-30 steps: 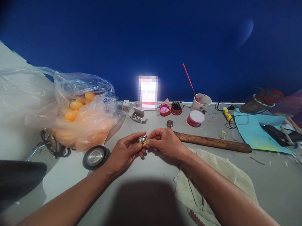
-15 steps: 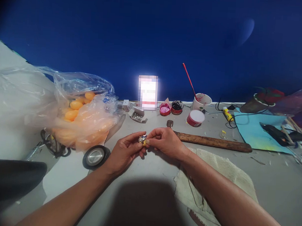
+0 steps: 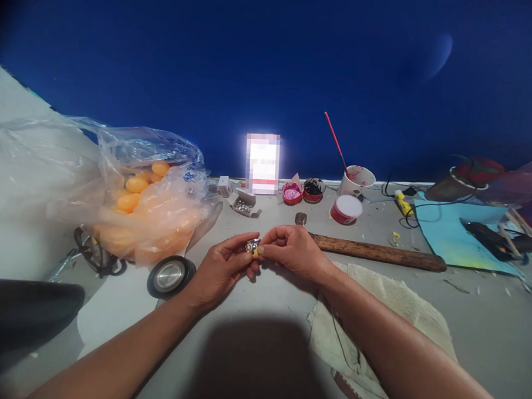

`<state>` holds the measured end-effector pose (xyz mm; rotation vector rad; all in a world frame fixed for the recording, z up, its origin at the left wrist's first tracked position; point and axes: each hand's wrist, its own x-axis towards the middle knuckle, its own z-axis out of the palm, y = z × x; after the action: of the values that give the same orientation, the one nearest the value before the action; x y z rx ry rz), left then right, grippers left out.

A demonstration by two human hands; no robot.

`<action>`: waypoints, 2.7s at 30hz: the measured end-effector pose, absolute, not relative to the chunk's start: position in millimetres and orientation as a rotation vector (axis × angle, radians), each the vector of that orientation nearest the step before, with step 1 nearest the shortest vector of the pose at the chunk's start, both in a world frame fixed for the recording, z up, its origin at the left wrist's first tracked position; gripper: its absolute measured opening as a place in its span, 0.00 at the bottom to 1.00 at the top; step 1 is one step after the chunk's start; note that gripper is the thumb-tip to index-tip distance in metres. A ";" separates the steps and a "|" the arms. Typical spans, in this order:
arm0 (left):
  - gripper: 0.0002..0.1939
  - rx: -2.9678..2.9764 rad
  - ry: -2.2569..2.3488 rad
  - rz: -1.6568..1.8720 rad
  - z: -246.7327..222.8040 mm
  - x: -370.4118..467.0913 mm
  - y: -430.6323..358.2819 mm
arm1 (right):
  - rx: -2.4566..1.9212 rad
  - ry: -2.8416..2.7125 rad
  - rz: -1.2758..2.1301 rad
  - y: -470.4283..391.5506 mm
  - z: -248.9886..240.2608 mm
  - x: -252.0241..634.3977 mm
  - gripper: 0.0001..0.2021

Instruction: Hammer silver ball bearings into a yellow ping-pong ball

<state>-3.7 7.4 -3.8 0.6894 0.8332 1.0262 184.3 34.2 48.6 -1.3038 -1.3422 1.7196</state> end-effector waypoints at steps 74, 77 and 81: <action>0.26 0.804 0.888 1.115 0.6 0.4 4.1 | -1.220 -1.405 1.662 31.9 38.6 186.8 0.13; 0.25 0.805 0.882 1.121 1.2 0.4 4.1 | -1.213 -1.383 1.696 31.8 39.9 186.9 0.14; 0.23 0.804 0.894 1.134 3.3 0.4 3.1 | -1.220 -1.367 1.708 31.4 41.3 186.4 0.13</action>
<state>0.4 3.1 3.3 0.8040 0.8937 1.1338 186.4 31.4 41.3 -1.2202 -1.3670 1.7083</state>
